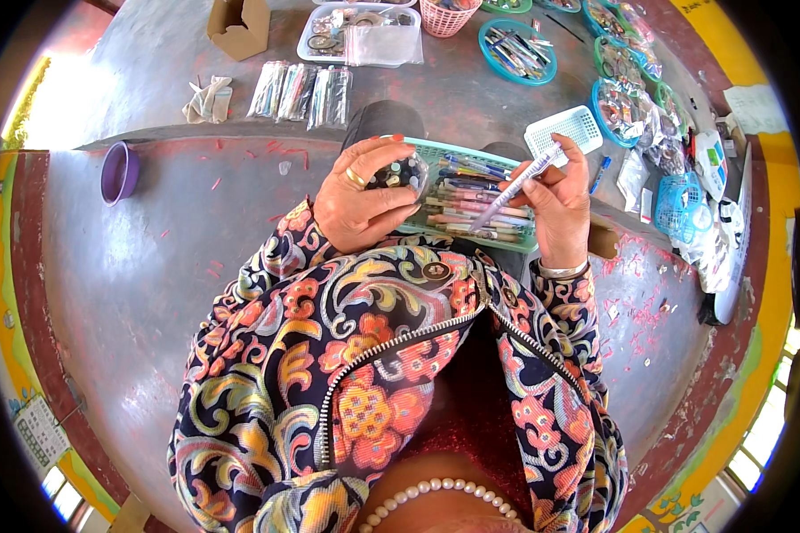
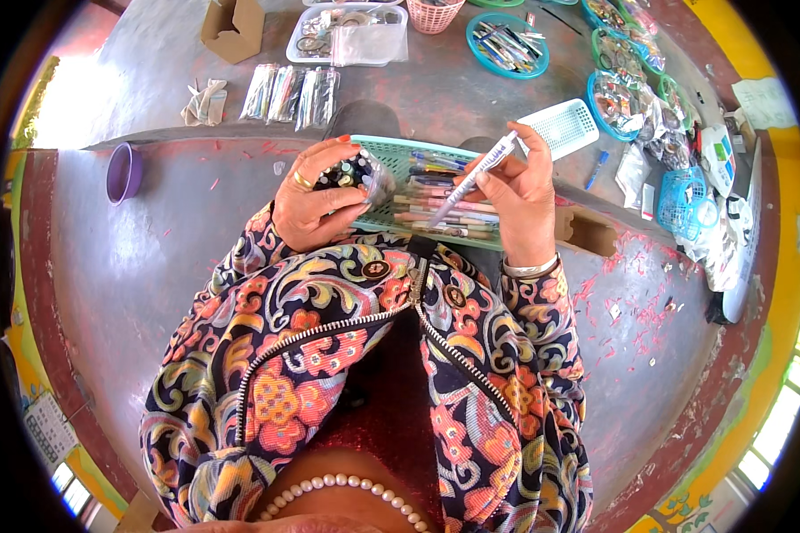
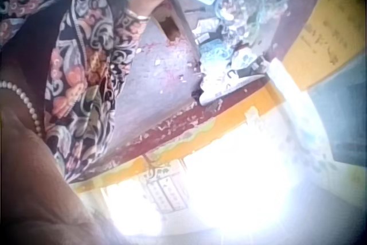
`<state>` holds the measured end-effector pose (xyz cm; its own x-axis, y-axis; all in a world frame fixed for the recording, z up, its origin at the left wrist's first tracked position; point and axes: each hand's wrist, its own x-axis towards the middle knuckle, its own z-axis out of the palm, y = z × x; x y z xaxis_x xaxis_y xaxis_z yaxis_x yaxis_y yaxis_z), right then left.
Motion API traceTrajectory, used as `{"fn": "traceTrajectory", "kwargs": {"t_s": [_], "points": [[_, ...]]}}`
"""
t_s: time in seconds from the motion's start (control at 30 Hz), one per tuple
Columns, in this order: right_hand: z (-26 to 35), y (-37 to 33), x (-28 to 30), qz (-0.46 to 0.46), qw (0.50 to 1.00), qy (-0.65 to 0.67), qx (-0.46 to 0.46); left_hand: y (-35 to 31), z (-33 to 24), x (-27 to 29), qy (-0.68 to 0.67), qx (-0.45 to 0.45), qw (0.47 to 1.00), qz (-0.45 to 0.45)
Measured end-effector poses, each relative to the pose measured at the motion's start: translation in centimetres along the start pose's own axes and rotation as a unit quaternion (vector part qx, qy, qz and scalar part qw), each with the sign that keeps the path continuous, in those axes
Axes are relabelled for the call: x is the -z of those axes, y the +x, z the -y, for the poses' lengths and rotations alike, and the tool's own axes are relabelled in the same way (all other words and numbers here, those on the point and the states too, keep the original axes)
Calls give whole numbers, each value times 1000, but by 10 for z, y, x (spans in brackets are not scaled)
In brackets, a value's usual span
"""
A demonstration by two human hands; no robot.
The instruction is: The person organizes pens and markers from a white plastic basket into a light blue basket. They pick up the writing instruments one by one, inspect them, and place them into the new container. Finally, they place the sorted items into a clear plastic bag.
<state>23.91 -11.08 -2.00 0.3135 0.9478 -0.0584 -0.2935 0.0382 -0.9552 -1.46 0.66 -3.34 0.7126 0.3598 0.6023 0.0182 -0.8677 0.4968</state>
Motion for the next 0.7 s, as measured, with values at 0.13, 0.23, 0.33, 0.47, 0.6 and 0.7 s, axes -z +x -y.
{"fn": "traceTrajectory", "kwargs": {"t_s": [0.13,0.23,0.33,0.47,0.6,0.7], "points": [[20,6,-19,13,997,-7,75,0,-1,1,33,-16,999,1],[34,8,-36,36,986,-29,160,-1,-2,1,47,-24,999,-5],[40,9,-56,73,968,-20,237,-2,-2,-2,48,-33,998,-8],[33,18,-59,190,937,-109,274,2,-6,-3,30,-29,999,-5],[29,17,-64,172,918,-204,292,2,-7,-6,36,-41,998,-17],[30,18,-64,198,903,-220,311,3,-7,-8,48,-46,998,-25]]}}
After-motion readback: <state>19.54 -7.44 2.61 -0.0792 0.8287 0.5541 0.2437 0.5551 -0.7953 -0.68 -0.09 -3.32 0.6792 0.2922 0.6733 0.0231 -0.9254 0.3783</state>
